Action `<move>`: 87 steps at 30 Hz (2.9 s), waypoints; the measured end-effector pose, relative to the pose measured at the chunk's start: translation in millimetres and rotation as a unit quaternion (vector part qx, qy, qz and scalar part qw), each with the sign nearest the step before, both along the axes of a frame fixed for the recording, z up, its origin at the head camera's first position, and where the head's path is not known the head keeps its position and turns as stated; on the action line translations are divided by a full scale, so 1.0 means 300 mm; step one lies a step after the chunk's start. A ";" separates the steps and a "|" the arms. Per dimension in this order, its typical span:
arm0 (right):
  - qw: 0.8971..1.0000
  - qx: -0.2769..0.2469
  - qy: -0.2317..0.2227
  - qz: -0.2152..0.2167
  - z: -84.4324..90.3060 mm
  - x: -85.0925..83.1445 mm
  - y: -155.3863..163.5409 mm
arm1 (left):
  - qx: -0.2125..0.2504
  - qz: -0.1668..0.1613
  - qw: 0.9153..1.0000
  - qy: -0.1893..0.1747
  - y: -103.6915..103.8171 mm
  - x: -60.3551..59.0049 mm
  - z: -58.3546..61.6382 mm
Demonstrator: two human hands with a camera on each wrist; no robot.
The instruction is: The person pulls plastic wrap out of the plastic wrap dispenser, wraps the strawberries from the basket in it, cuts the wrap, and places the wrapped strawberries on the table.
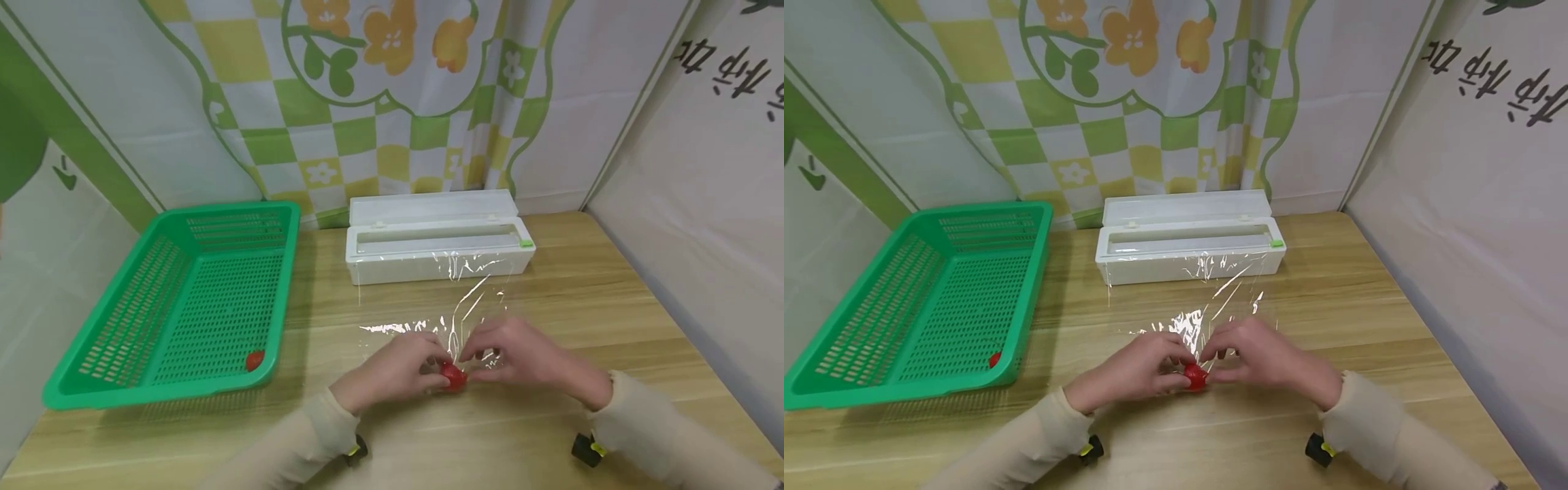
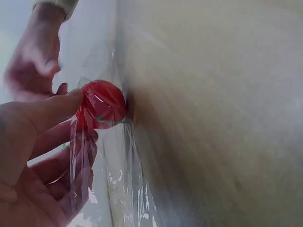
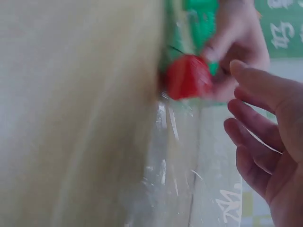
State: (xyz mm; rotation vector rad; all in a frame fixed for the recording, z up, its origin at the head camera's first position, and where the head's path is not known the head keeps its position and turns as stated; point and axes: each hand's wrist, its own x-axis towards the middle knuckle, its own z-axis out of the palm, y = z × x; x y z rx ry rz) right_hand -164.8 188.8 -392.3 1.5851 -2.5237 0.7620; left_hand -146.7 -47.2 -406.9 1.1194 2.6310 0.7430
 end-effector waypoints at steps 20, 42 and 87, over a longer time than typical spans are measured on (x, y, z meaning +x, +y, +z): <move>0.980 0.019 -0.181 -0.083 -0.073 -0.015 -0.047 | 0.041 0.035 0.994 -0.093 -0.030 -0.046 -0.002; 0.973 0.032 -0.202 -0.110 -0.014 -0.109 -0.003 | 0.018 0.036 0.999 0.002 0.002 -0.048 -0.005; 0.987 0.062 -0.098 -0.111 -0.012 -0.139 -0.071 | 0.032 0.069 0.997 0.023 -0.027 -0.134 -0.009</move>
